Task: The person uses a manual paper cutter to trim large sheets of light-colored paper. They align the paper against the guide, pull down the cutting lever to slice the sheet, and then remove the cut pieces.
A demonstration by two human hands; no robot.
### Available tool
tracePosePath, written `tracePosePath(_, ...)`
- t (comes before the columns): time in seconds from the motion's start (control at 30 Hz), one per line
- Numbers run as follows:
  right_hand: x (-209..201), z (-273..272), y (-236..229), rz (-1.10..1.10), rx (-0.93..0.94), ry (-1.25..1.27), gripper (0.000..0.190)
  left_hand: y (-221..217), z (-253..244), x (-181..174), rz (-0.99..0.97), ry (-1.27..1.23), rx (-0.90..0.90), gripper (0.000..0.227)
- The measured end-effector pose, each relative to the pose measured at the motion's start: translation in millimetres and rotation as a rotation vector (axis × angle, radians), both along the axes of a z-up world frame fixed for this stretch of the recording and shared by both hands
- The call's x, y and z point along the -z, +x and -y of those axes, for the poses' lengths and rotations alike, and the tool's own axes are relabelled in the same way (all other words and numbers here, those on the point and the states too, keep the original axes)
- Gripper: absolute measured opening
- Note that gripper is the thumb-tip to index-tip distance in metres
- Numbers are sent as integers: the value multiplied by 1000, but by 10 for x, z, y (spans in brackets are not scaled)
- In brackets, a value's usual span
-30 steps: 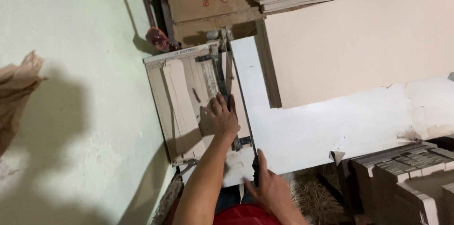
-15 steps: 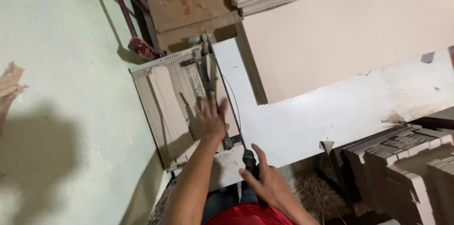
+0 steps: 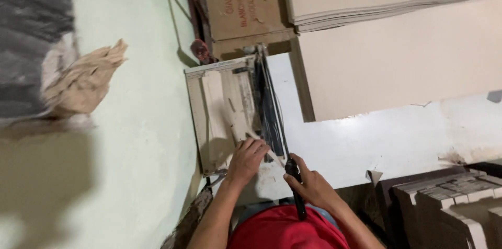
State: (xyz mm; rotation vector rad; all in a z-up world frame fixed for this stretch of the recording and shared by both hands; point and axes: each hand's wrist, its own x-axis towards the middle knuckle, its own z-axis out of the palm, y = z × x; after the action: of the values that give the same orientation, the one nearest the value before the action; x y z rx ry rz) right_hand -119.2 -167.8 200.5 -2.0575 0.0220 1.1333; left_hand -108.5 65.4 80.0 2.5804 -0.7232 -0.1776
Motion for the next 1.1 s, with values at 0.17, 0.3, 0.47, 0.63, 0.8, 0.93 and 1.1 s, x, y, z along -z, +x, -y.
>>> tracePosePath(0.17,-69,-10,113,-117,-25,-41,74,215,-32,-1035,-268,-726,-674,44)
tracePosePath(0.3,-90,2,110,-118,-24,-33,74,614,-387,-366,266,-301,-837,16)
tracePosePath(0.47,-213,80,99,-227,132,-97,78,1162,-941,815,-200,-45,-1138,78)
tracePosePath(0.63,172,696,-373,-147,266,-300,70,931,-693,856,-666,77,-1289,126)
tracePosePath(0.8,1175,1520,-1614,-220,593,-418,64,812,-637,1194,-575,315,-1211,133)
tracePosePath(0.93,1955,2048,-2980,-213,700,-527,64,873,-857,1118,-463,314,-1140,78)
tracePosePath(1.1,1925,1975,-3422,-171,712,-488,58,954,-824,828,-511,397,-1056,78)
